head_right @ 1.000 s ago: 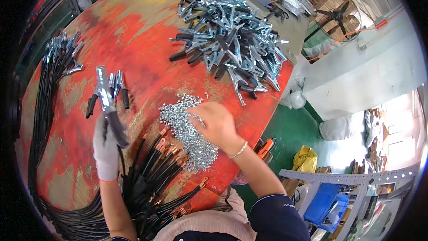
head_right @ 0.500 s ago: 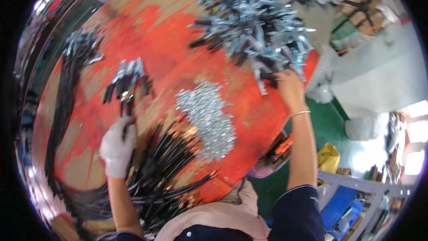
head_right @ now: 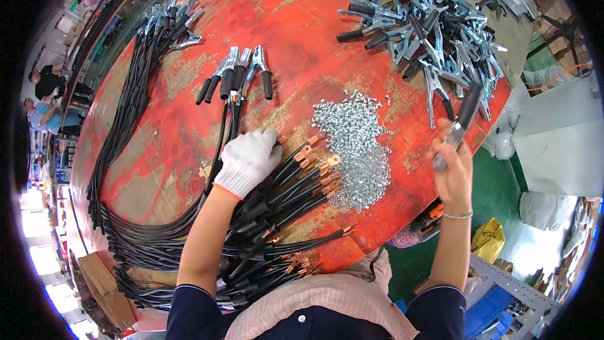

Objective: Assembling large electrical cables with metal alligator clips and connectors.

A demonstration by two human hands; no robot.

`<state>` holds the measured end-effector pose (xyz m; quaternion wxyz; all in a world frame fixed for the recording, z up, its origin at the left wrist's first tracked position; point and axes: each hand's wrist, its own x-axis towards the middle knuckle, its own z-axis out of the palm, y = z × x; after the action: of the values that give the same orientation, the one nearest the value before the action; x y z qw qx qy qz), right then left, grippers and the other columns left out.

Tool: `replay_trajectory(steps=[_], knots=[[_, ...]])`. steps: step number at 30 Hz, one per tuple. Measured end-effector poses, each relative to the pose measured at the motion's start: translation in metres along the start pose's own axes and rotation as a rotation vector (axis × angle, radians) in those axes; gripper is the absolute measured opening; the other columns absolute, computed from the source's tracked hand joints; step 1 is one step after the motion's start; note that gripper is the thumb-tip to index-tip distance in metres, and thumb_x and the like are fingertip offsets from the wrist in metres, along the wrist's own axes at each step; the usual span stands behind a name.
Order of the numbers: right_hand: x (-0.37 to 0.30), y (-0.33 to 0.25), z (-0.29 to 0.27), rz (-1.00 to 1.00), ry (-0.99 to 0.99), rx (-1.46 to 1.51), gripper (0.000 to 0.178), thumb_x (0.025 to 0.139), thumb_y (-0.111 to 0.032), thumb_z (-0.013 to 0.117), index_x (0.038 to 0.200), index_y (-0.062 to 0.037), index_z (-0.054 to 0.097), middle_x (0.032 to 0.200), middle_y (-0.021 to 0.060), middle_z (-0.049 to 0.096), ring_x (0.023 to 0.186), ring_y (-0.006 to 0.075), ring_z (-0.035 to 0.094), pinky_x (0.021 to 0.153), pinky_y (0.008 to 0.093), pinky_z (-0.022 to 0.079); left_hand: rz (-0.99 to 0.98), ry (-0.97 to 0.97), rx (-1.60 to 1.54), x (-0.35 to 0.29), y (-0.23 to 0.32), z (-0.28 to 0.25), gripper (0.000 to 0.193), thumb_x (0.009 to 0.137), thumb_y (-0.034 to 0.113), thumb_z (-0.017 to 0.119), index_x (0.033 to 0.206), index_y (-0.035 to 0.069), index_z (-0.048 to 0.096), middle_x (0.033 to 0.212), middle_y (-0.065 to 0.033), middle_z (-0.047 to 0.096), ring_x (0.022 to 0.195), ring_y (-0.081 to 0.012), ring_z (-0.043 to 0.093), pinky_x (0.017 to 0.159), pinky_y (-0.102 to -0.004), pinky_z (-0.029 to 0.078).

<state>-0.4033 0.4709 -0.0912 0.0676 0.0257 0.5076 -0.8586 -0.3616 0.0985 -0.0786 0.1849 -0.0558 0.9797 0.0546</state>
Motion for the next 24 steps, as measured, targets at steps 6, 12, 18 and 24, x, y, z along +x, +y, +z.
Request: replay_trajectory(steps=[6,12,18,24], knots=[[-0.019,0.017,0.033,0.017,-0.27,-0.16,0.068,0.091,-0.032,0.067,0.143,-0.002,0.033,0.099,0.0067,0.061,0.053,0.0082,0.048,0.043,0.0194,0.036,-0.043,-0.042,-1.287,-0.011,-0.032,0.008,0.025,0.096,0.021,0.053,0.113,0.004,0.049,0.081,-0.0034,0.059,0.067,-0.0102,0.059,0.058,-0.0267,0.052],[-0.007,0.021,0.082,0.098,-0.379,0.029,0.047,0.1,-0.026,0.053,0.137,0.0015,0.043,0.107,0.0072,0.062,0.08,0.0079,0.052,0.069,0.0242,0.042,-0.05,-0.047,-1.292,-0.003,-0.015,-0.005,0.026,0.095,0.022,0.053,0.111,0.002,0.049,0.078,-0.003,0.06,0.059,-0.008,0.053,0.052,-0.0233,0.046],[-0.001,0.038,0.107,-0.007,-0.164,-0.041,0.043,0.099,-0.023,0.056,0.132,0.0036,0.048,0.111,0.0091,0.064,0.097,0.013,0.061,0.083,0.0277,0.049,-0.054,-0.17,-1.626,0.01,-0.018,0.014,0.029,0.098,0.026,0.053,0.112,0.001,0.054,0.078,-0.0029,0.061,0.057,-0.0066,0.055,0.049,-0.0207,0.044],[0.026,0.057,0.12,-0.108,-0.151,-0.114,0.037,0.098,-0.027,0.056,0.122,0.0014,0.05,0.11,0.0194,0.064,0.107,0.0263,0.063,0.093,0.0357,0.048,-0.03,-0.206,-1.596,-0.018,-0.005,-0.007,0.026,0.097,0.022,0.052,0.113,0.002,0.054,0.076,-0.0023,0.06,0.055,-0.0051,0.052,0.045,-0.0196,0.041]])
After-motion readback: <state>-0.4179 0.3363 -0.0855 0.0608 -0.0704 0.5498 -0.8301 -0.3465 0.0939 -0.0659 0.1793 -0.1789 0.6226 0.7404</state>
